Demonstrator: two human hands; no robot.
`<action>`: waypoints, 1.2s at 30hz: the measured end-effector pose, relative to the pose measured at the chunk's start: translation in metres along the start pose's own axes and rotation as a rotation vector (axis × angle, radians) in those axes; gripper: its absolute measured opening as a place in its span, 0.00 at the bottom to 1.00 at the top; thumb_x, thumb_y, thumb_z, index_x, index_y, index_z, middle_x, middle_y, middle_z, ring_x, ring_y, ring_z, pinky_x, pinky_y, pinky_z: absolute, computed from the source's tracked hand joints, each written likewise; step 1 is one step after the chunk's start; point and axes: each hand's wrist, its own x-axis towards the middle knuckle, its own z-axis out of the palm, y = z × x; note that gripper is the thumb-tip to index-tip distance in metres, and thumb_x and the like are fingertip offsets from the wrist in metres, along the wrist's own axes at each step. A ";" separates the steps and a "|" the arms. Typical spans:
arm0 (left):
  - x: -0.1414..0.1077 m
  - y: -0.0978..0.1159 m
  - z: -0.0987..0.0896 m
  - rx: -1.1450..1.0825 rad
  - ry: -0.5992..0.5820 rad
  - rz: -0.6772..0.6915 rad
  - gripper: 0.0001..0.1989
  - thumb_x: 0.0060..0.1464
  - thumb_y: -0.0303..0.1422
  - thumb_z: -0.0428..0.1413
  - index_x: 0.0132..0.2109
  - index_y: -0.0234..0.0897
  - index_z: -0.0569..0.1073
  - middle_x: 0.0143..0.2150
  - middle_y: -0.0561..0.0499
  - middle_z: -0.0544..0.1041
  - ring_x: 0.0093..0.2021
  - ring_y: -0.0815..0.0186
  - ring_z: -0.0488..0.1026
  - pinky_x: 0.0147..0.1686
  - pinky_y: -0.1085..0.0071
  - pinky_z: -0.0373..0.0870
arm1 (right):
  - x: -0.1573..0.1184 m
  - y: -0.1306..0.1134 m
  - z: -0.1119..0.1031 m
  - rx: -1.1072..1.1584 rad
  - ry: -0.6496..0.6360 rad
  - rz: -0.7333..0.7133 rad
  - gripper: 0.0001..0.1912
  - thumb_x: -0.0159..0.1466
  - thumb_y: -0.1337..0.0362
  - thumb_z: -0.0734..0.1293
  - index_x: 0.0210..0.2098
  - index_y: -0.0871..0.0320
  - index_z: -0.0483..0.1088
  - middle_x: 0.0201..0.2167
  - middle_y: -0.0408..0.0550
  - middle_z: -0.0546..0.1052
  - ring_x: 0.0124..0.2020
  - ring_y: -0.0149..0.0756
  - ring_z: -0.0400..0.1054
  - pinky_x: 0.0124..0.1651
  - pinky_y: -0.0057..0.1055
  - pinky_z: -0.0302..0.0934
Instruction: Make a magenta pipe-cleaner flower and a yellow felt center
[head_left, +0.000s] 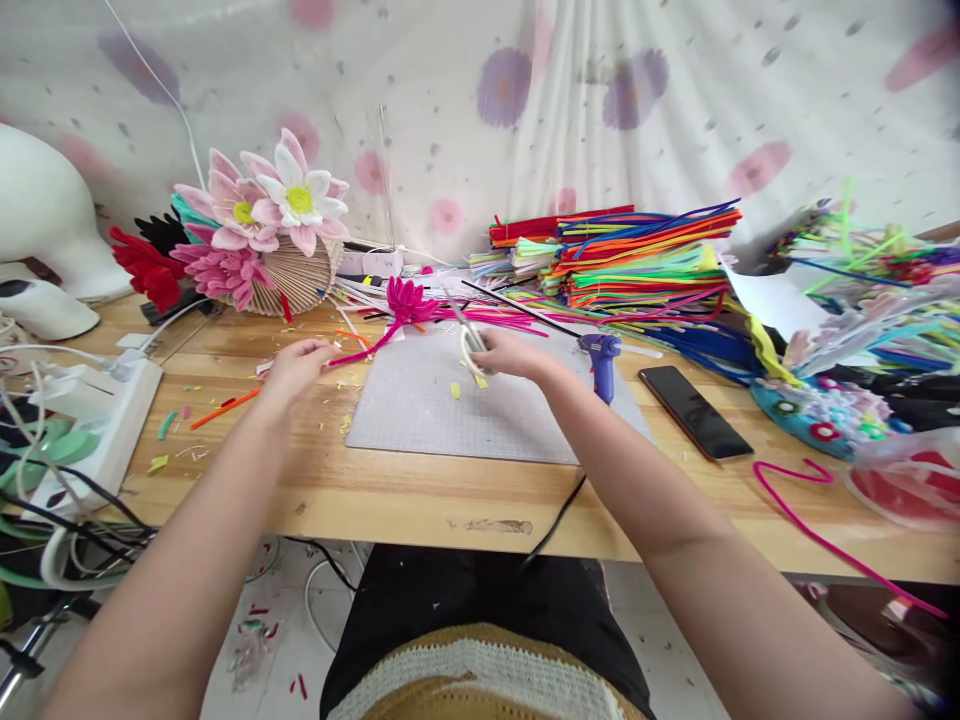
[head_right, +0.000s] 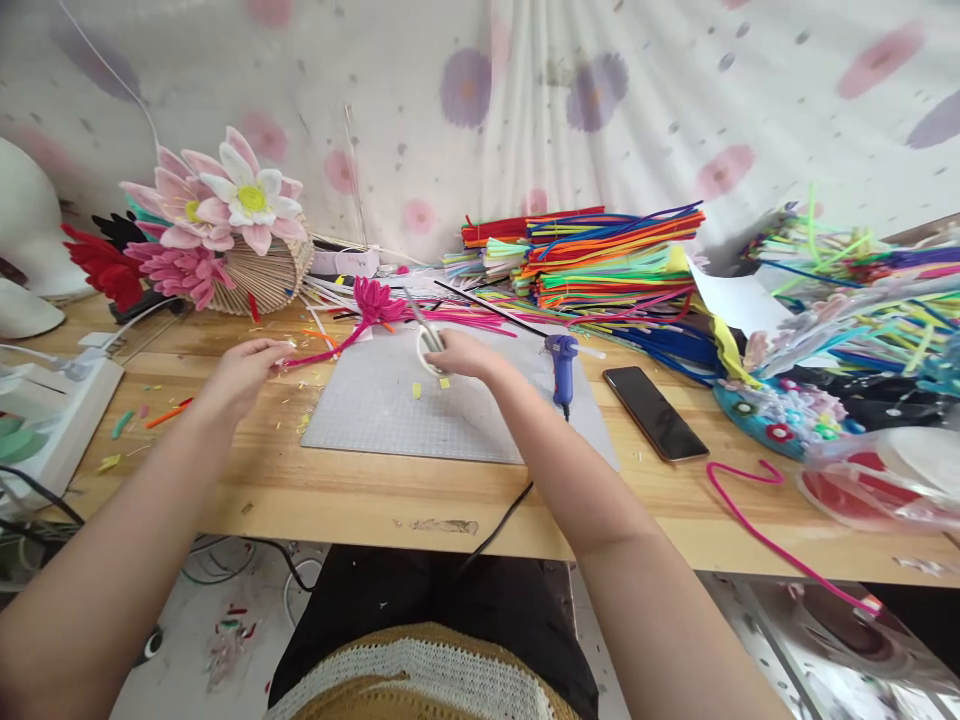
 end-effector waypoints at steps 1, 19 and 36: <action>0.000 -0.001 0.009 -0.032 -0.031 0.007 0.05 0.41 0.23 0.58 0.21 0.34 0.71 0.19 0.56 0.68 0.23 0.75 0.61 0.28 0.78 0.58 | -0.005 0.009 -0.006 -0.104 0.050 0.076 0.14 0.56 0.59 0.63 0.38 0.62 0.66 0.35 0.49 0.73 0.31 0.31 0.65 0.31 0.24 0.54; -0.015 -0.012 0.106 -0.373 -0.453 -0.352 0.02 0.48 0.24 0.55 0.28 0.31 0.71 0.27 0.50 0.73 0.29 0.70 0.73 0.32 0.72 0.70 | -0.025 0.053 -0.013 -0.613 0.077 0.347 0.18 0.59 0.66 0.60 0.46 0.66 0.69 0.45 0.64 0.72 0.46 0.47 0.68 0.43 0.34 0.61; -0.012 -0.016 0.106 -0.375 -0.462 -0.343 0.01 0.46 0.24 0.58 0.28 0.31 0.72 0.27 0.50 0.74 0.28 0.72 0.72 0.31 0.75 0.70 | 0.038 0.078 -0.011 -0.542 0.359 0.448 0.21 0.63 0.68 0.56 0.54 0.72 0.58 0.50 0.70 0.66 0.52 0.47 0.62 0.48 0.36 0.58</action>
